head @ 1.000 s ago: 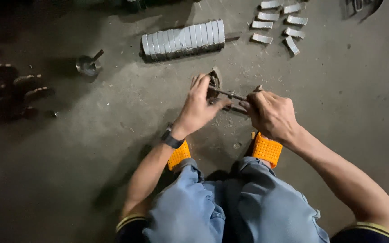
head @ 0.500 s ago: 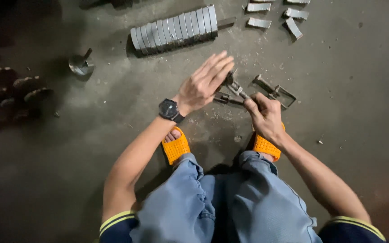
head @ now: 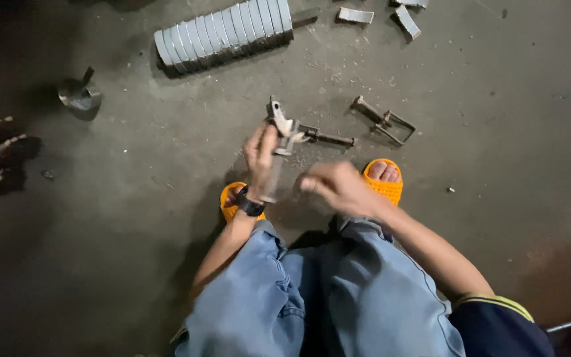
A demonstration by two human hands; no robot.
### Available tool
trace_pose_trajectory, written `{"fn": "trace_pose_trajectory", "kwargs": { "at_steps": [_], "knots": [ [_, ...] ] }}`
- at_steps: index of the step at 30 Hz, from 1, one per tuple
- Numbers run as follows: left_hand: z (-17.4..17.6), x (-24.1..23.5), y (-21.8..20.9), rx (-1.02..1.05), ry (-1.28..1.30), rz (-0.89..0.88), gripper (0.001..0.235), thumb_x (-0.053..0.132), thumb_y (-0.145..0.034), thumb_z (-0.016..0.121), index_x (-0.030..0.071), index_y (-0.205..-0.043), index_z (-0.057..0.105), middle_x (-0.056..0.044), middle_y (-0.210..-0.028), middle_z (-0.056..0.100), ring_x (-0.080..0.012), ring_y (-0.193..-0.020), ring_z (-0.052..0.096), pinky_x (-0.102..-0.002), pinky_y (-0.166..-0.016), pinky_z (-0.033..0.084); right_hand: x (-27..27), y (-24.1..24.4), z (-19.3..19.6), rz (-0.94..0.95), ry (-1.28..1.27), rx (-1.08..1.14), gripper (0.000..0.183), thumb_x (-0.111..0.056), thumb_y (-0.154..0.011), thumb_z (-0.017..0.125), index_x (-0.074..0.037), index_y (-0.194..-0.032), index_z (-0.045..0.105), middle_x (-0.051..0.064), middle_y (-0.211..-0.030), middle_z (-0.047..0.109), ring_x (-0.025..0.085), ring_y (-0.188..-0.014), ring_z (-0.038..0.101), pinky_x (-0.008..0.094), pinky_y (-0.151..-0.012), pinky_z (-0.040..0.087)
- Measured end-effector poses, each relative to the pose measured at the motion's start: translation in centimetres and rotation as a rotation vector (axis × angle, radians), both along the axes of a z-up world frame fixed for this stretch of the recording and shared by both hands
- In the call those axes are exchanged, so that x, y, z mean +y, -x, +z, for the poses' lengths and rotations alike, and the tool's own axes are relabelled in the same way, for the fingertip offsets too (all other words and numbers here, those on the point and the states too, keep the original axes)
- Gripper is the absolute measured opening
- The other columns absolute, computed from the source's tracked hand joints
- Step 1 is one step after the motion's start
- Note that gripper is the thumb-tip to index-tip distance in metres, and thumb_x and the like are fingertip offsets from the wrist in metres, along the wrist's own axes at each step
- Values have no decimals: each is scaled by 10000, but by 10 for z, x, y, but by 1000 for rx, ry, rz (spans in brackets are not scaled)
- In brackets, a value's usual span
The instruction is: Assembling small metal brackets and pins while applying a substance from a container using an applicator stick.
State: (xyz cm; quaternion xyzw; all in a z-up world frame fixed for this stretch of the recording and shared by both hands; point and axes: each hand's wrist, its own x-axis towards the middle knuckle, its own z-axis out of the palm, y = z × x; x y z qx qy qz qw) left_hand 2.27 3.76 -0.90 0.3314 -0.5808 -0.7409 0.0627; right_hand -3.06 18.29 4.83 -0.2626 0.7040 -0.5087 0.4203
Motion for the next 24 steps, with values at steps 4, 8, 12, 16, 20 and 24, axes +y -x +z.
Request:
{"fn": "trace_pose_trajectory", "kwargs": {
  "at_steps": [4, 8, 12, 16, 20, 24],
  "knots": [
    [-22, -18, -16, 23, -343, 161, 184, 222, -914, 474, 96, -831, 578, -24, -762, 565, -96, -726, 512, -253, -737, 437, 81, 22, -107, 6, -749, 857, 80, -69, -865, 590, -30, -934, 585, 148, -891, 544, 338, -892, 581, 389, -698, 529],
    [6, -25, -21, 46, -651, 135, 154, 150, -891, 481, 56, -864, 600, -76, -831, 607, -148, -785, 592, -293, -769, 484, 136, 38, -151, 61, -1030, 632, 235, -201, -751, 649, -20, -848, 533, 145, -736, 541, 347, -749, 594, 413, -607, 519],
    [2, -27, -26, 30, -1074, 99, 219, 160, -826, 551, 28, -976, 639, -147, -944, 669, -253, -852, 667, -427, -735, 553, 92, 39, -56, -257, -413, -9, 177, -157, -770, 668, -67, -854, 541, 56, -632, 492, 175, -640, 477, 296, -581, 399],
    [5, -20, -22, 2, -1119, 172, 162, 91, -790, 556, 8, -908, 630, -134, -864, 673, -225, -766, 673, -392, -669, 566, 55, 49, 24, -52, -378, 169, 129, 9, -739, 558, -39, -821, 472, 142, -532, 509, 222, -482, 473, 295, -457, 363],
    [-21, -21, -29, 306, -1262, -252, 368, 147, -934, 472, -85, -1219, 486, -212, -1136, 586, -305, -1018, 596, -430, -920, 476, 51, 43, 93, -90, -423, 831, 367, -349, -764, 499, -127, -1009, 659, 3, -825, 607, 156, -756, 602, 242, -658, 364],
    [4, -26, -20, 315, -1200, -397, 336, 174, -929, 509, -42, -1184, 539, -154, -1159, 597, -216, -1031, 600, -296, -879, 494, 52, 41, 3, 406, -1111, 750, 351, -229, -790, 459, -402, -1015, 665, -66, -650, 573, 152, -597, 618, 280, -430, 447]
  ]
}}
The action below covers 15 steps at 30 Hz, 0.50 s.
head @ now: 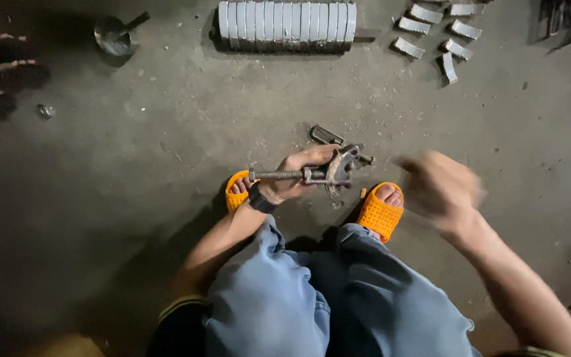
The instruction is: Assembling small metal brackets and pins while applying a substance from a container using an applicator stick.
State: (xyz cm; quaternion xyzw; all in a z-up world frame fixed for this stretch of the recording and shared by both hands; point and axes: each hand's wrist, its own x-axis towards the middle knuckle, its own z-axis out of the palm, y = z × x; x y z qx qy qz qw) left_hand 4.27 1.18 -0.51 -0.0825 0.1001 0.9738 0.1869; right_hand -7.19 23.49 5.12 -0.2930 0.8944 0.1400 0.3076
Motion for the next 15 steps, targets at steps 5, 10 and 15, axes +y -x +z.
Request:
{"fn": "trace_pose_trajectory", "kwargs": {
  "at_steps": [5, 10, 15],
  "knots": [
    [-10, 2, -7, -73, 66, 36, 380, 204, -930, 497, -43, -1220, 503, -173, -1150, 586, -244, -1040, 593, -332, -906, 485, -32, -2, 84, 128, 960, 166, 151, -45, -858, 581, -5, -990, 642, 95, -740, 596, 187, -577, 533, 286, -502, 399],
    [-4, 9, -5, -60, 133, 11, 314, 199, -933, 463, -41, -1116, 547, -162, -1056, 624, -258, -977, 613, -351, -897, 478, 29, -17, -13, -305, 749, 484, 247, -117, -762, 658, -208, -652, 457, -136, -612, 200, 46, -482, 171, 304, -490, 41],
    [28, 17, 6, -368, 386, 87, 454, 164, -816, 652, -68, -1188, 534, -257, -1060, 571, -253, -949, 571, -376, -860, 473, -46, 5, 76, 99, 1209, 65, 264, 30, -722, 633, 32, -986, 633, 75, -650, 542, 272, -504, 486, 283, -536, 454]
  ]
}}
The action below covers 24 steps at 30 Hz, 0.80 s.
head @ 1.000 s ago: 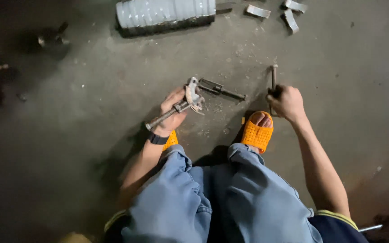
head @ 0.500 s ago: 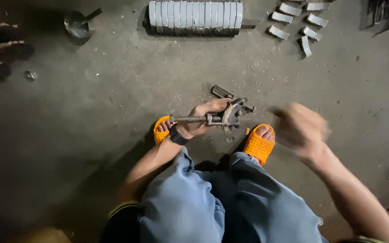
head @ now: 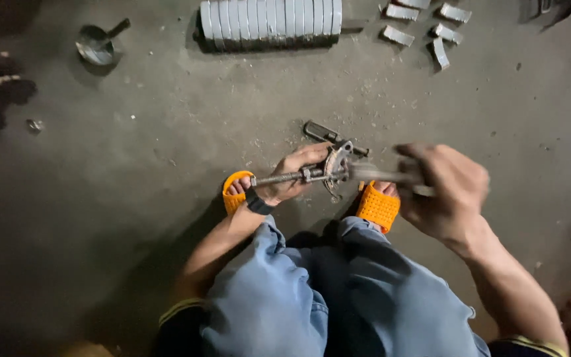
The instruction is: Assembling small metal brackets and pins while applying a substance from a container using an applicator stick.
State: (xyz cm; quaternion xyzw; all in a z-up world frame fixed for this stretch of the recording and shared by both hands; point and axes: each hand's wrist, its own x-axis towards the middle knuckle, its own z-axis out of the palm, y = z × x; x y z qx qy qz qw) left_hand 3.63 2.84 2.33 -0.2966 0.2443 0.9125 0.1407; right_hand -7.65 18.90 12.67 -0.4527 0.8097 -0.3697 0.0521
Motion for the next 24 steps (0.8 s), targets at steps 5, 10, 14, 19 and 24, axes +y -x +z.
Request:
{"fn": "trace_pose_trajectory", "kwargs": {
  "at_steps": [5, 10, 14, 19, 24],
  "knots": [
    [-17, 4, -5, -23, -195, 50, 351, 147, -800, 616, -34, -1100, 589, -153, -936, 625, -223, -884, 597, -345, -847, 480, 22, -5, -43, -15, 14, 47, 362, 59, -597, 606, 82, -958, 610, 124, -660, 558, 248, -484, 506, 332, -482, 436],
    [-19, 6, -6, -86, -209, 126, 260, 72, -792, 611, -49, -1021, 620, -219, -887, 639, -284, -839, 647, -383, -801, 506, 23, -8, -33, -22, -95, 79, 394, 71, -617, 610, 6, -1003, 653, 93, -642, 454, 274, -502, 448, 316, -498, 416],
    [-7, 9, 2, -173, -137, 104, 350, 126, -772, 670, -37, -1074, 601, -188, -919, 638, -232, -843, 628, -340, -795, 498, 31, -14, -59, -58, 78, -15, 335, -8, -640, 564, 117, -947, 611, 121, -583, 455, 281, -458, 437, 347, -454, 397],
    [-14, 9, 4, -144, -153, 100, 297, 113, -777, 641, -35, -1034, 621, -186, -914, 633, -242, -841, 628, -359, -787, 516, 24, -10, -45, -64, -103, 134, 334, 45, -625, 608, 4, -954, 647, 87, -586, 435, 273, -474, 465, 330, -473, 417],
    [-51, 17, -14, -182, -142, 91, 289, 104, -757, 652, -24, -1014, 621, -171, -889, 640, -242, -812, 646, -332, -738, 533, 28, -19, -69, -109, 65, -171, 447, 146, -552, 524, 47, -979, 615, 105, -542, 404, 305, -433, 409, 305, -452, 408]
  ]
}}
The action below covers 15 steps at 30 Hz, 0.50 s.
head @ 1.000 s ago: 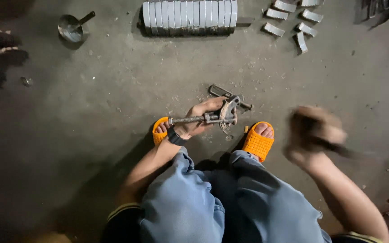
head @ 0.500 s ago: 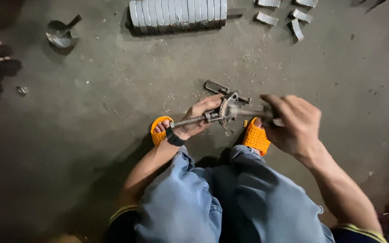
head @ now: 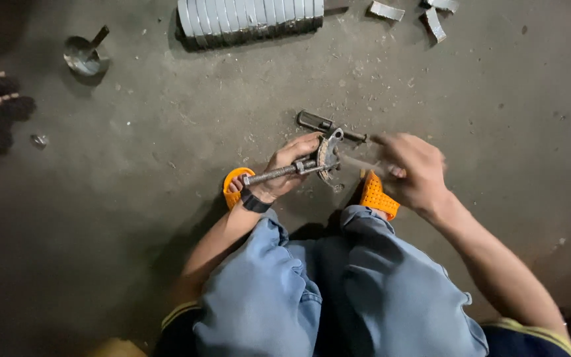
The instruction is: Assembling small metal brackets and pins while applying a substance from a container using an applicator stick.
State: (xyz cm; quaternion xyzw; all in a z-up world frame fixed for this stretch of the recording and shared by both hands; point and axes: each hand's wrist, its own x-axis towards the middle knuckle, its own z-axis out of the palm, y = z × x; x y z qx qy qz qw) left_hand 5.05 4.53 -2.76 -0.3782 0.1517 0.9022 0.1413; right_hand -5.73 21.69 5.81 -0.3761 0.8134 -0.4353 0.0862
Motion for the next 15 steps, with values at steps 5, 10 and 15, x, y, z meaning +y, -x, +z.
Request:
{"fn": "trace_pose_trajectory", "kwargs": {
  "at_steps": [5, 10, 15],
  "knots": [
    [34, -4, 17, 23, 17, -6, 225, 110, -784, 619, -6, -975, 633, -122, -845, 636, -174, -782, 631, -261, -706, 515, -6, 10, 41, -38, -23, 180, 327, 119, -641, 589, 93, -963, 639, 112, -562, 444, 258, -459, 402, 334, -469, 404],
    [33, -1, 18, 14, 32, 1, 220, 105, -761, 639, -4, -952, 639, -99, -779, 636, -145, -721, 622, -214, -663, 504, 18, -11, -14, -120, 205, 121, 226, 72, -745, 610, 89, -965, 656, 97, -583, 566, 243, -474, 533, 303, -506, 447],
    [-28, -4, -4, 128, 246, -57, 200, 188, -828, 604, 35, -956, 624, -33, -774, 583, -112, -710, 560, -248, -717, 482, 20, -2, -14, -207, -109, -138, 223, 70, -716, 664, 39, -931, 617, 111, -619, 511, 274, -510, 526, 318, -464, 392]
  ]
}}
